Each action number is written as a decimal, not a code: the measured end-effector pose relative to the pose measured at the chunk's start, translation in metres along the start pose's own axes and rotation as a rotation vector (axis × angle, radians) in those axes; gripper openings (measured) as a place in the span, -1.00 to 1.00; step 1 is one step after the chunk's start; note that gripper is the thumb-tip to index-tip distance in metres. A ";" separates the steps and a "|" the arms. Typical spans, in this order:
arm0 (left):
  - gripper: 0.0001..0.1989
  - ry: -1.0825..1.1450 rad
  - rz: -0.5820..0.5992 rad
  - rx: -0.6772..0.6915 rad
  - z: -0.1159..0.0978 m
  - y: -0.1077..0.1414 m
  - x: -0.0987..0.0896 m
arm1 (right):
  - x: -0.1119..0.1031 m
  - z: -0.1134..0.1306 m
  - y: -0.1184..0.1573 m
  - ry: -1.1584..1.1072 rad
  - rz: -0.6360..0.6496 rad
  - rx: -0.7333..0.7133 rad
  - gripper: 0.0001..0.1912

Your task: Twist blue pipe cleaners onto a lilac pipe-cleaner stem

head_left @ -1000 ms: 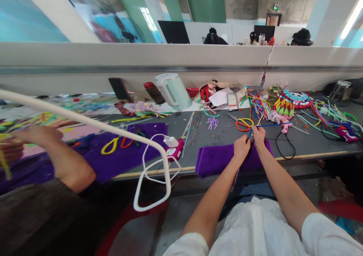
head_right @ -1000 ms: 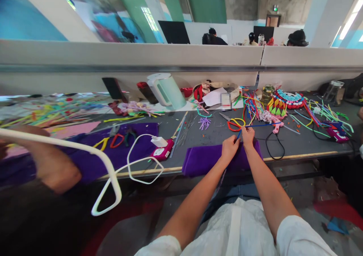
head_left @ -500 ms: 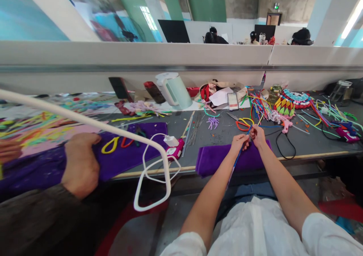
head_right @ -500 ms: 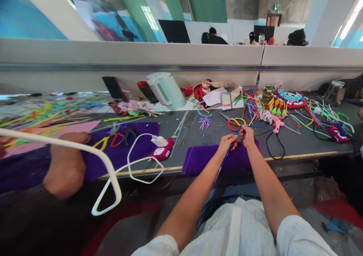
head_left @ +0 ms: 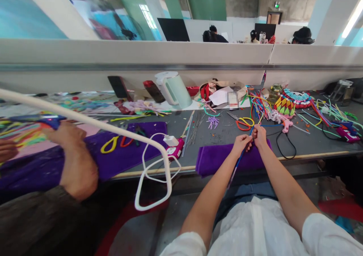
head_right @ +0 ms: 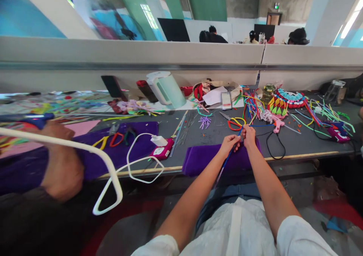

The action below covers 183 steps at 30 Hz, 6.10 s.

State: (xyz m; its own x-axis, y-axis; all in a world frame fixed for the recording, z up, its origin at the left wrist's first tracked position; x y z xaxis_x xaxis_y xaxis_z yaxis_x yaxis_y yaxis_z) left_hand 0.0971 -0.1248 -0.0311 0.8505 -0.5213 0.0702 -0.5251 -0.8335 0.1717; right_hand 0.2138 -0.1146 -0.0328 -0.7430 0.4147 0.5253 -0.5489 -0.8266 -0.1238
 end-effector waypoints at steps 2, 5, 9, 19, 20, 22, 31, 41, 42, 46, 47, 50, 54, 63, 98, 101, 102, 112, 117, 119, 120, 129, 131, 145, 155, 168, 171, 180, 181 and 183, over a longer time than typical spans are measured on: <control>-0.68 -0.212 -0.176 0.069 0.000 0.003 0.002 | -0.002 -0.002 -0.001 0.089 -0.090 -0.064 -0.69; -0.75 -0.591 -0.410 0.227 -0.005 0.011 0.004 | -0.003 -0.005 -0.003 0.148 -0.170 -0.115 -0.73; -0.77 -0.999 -0.466 0.278 -0.010 0.019 0.010 | -0.004 -0.007 -0.004 0.174 -0.208 -0.136 -0.78; -0.74 -0.832 -0.418 0.232 -0.015 0.013 0.007 | -0.004 -0.009 -0.006 0.077 -0.165 0.001 -0.78; -0.72 -0.725 -0.395 0.204 -0.014 0.012 0.007 | -0.004 -0.010 -0.006 0.063 -0.153 0.022 -0.78; -0.70 -0.433 -0.299 0.105 -0.010 0.007 0.008 | -0.005 -0.010 -0.007 0.038 -0.134 0.059 -0.78; -0.70 0.349 0.072 -0.169 -0.004 -0.007 0.008 | -0.003 -0.009 -0.009 -0.039 -0.060 0.133 -0.75; -0.64 0.365 0.068 -0.096 0.004 0.002 0.018 | -0.003 -0.010 -0.007 0.040 -0.048 0.051 -0.74; -0.63 0.352 0.062 -0.083 0.004 0.003 0.019 | -0.003 -0.010 -0.007 0.053 -0.045 0.047 -0.74; -0.62 0.267 0.017 -0.057 0.003 0.005 0.021 | -0.003 -0.011 -0.006 0.103 -0.056 0.032 -0.74; -0.63 0.204 -0.014 -0.046 0.002 0.005 0.020 | -0.003 -0.010 -0.006 0.117 -0.068 0.019 -0.74; -0.66 -0.033 -0.134 0.014 -0.003 0.003 0.017 | -0.003 -0.008 -0.005 0.164 -0.127 -0.057 -0.76; -0.72 -0.628 -0.380 0.200 -0.014 0.005 0.010 | -0.003 -0.004 -0.003 0.238 -0.185 -0.177 -0.83; -0.66 -0.910 -0.386 0.216 -0.010 0.011 0.012 | -0.004 -0.007 -0.002 0.264 -0.191 -0.139 -0.81; -0.78 -0.988 -0.478 0.253 -0.016 0.005 0.003 | 0.000 -0.009 -0.022 0.405 -0.144 -0.263 -0.88; -0.78 -1.063 -0.480 0.257 -0.015 0.009 0.006 | 0.002 -0.009 -0.020 0.386 -0.120 -0.249 -0.85; -0.78 -1.041 -0.485 0.264 -0.015 0.008 0.006 | 0.002 -0.010 -0.020 0.366 -0.117 -0.232 -0.84; -0.68 0.143 -0.172 0.022 0.000 -0.013 0.004 | 0.004 -0.015 -0.021 0.049 -0.031 0.025 -0.77; -0.66 0.454 0.077 -0.130 0.003 -0.013 0.000 | 0.008 -0.007 -0.015 -0.042 0.040 0.080 -0.72; -0.67 0.474 0.120 -0.140 0.002 -0.012 -0.004 | 0.009 -0.004 -0.012 -0.059 0.078 0.087 -0.72; -0.68 0.485 0.141 -0.147 0.002 -0.012 -0.005 | 0.010 -0.003 -0.011 -0.062 0.093 0.086 -0.72; -0.69 0.247 -0.066 -0.073 0.006 -0.008 0.010 | 0.004 -0.008 -0.016 0.069 -0.047 -0.044 -0.70; -0.72 -0.051 -0.289 0.069 0.003 -0.003 0.012 | 0.002 -0.009 -0.016 0.126 -0.100 -0.101 -0.75; -0.74 -0.610 -0.442 0.285 -0.005 0.009 0.009 | 0.002 -0.013 -0.016 0.086 -0.094 -0.066 -0.77; -0.66 0.131 -0.106 0.056 0.003 -0.003 -0.002 | 0.006 -0.006 -0.013 -0.088 -0.002 0.068 -0.75; -0.61 0.206 0.069 -0.060 0.001 -0.003 -0.008 | 0.007 0.002 -0.008 -0.148 0.123 0.198 -0.76; -0.61 0.183 0.081 -0.060 0.000 -0.003 -0.007 | 0.009 0.003 -0.006 -0.182 0.188 0.189 -0.76; -0.76 -0.216 -0.456 0.285 0.001 0.005 0.004 | 0.008 0.000 -0.010 0.045 -0.055 -0.169 -0.76; -0.77 -0.274 -0.476 0.312 0.001 0.006 0.004 | 0.008 -0.001 -0.010 0.082 -0.071 -0.204 -0.75; -0.77 -0.336 -0.487 0.324 0.003 0.005 0.004 | 0.008 -0.002 -0.010 0.127 -0.081 -0.236 -0.75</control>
State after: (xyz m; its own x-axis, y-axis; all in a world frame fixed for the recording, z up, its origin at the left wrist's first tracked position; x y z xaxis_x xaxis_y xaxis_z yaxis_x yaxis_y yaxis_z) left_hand 0.0973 -0.1318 -0.0327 0.9642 -0.0567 -0.2592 -0.1113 -0.9733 -0.2009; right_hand 0.2126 -0.1028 -0.0287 -0.7271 0.5323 0.4335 -0.6713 -0.6835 -0.2867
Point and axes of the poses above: each hand's wrist, its own y-axis away from the middle knuckle, its own x-axis out of the palm, z = x × y, the point moved 2 cm from there along -y, towards the middle knuckle, and after that the axes turned 6 degrees about -x, right-handed, at the moved point
